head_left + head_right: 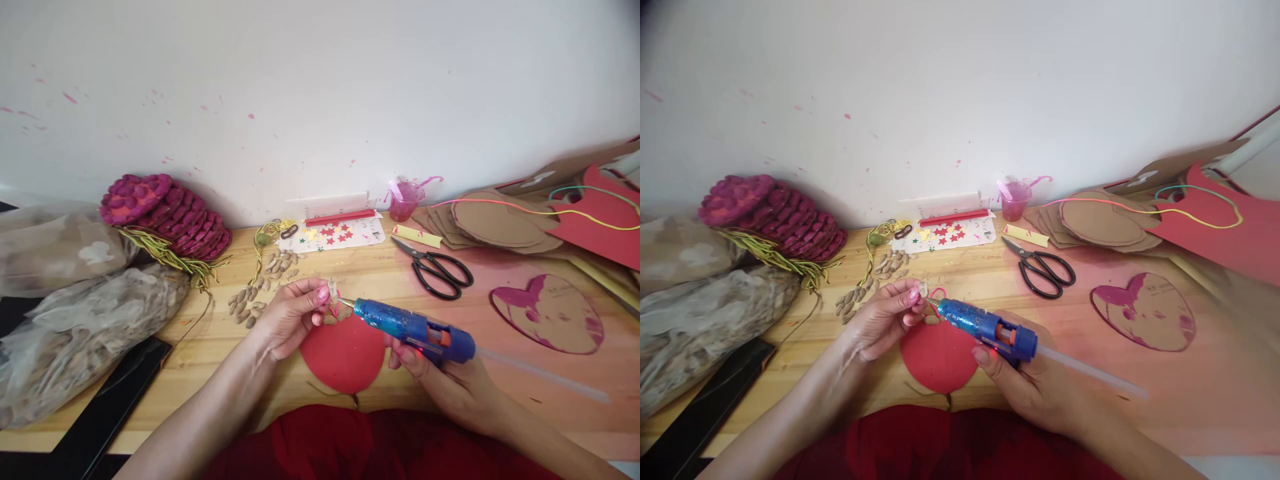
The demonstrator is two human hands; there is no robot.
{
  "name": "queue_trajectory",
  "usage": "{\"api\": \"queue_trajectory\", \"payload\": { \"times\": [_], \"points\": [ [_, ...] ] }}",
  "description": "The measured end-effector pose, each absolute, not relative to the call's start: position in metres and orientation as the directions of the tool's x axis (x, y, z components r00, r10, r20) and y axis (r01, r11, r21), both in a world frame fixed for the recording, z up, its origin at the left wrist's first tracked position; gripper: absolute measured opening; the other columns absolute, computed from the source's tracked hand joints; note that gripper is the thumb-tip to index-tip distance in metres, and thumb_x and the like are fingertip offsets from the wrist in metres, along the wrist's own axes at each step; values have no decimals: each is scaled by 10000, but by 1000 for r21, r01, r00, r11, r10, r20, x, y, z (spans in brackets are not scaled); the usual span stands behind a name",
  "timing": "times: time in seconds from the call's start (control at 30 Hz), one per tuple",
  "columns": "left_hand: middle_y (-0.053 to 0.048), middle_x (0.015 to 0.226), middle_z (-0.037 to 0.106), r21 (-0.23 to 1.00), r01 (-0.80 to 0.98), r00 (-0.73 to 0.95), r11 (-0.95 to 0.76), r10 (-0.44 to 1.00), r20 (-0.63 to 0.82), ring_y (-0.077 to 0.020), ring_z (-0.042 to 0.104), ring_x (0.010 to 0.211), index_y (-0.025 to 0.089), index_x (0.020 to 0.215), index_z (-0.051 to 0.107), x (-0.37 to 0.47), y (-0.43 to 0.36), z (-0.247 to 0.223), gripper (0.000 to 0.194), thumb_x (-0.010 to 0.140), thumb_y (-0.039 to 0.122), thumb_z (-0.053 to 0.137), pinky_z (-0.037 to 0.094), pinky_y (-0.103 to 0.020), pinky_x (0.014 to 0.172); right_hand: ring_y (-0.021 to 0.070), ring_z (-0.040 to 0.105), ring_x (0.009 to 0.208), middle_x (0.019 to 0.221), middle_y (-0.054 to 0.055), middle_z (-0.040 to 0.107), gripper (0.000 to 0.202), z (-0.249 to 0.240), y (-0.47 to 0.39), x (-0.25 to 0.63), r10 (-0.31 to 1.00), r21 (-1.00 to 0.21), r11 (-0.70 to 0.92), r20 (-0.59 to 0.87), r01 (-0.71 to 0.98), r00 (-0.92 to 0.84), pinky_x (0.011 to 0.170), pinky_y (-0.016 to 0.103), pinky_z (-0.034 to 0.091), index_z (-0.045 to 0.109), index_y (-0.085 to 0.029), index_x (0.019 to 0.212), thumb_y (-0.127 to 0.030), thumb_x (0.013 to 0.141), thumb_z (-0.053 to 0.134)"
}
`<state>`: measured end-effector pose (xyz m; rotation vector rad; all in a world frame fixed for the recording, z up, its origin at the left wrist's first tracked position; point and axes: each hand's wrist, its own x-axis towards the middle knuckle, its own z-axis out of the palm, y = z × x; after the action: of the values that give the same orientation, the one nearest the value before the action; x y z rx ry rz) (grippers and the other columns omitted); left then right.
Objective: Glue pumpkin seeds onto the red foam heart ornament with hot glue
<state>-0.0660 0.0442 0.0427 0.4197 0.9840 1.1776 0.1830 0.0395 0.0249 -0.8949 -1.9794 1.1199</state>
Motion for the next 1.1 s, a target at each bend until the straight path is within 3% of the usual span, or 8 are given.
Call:
{"api": "queue_trajectory", "payload": {
  "times": [0.13, 0.37, 1.1],
  "points": [
    [-11, 583, 584, 720, -580, 79, 382, 906, -417, -44, 499, 517, 91, 711, 733, -66, 43, 42, 285, 560, 222, 937, 395, -96, 410, 191, 634, 664, 750, 34, 676, 175, 27, 40, 182, 801, -881, 416, 237, 227, -549, 607, 291, 531, 685, -231, 929, -349, 943, 557],
    [-12, 580, 596, 729, -576, 82, 370, 913, -400, -41, 501, 504, 94, 718, 733, -67, 43, 39, 248, 600, 210, 917, 402, -100, 419, 185, 623, 645, 720, 32, 659, 223, 27, 40, 180, 817, -884, 407, 240, 230, -525, 587, 286, 523, 653, -218, 803, -379, 932, 570],
    [-16, 588, 600, 720, -578, 111, 383, 912, -396, -39, 499, 507, 90, 714, 720, -66, 42, 41, 252, 609, 214, 913, 385, -105, 431, 203, 635, 670, 744, 35, 679, 207, 23, 39, 184, 839, -889, 361, 177, 282, -515, 616, 314, 531, 678, -239, 821, -388, 926, 579]
  ]
}}
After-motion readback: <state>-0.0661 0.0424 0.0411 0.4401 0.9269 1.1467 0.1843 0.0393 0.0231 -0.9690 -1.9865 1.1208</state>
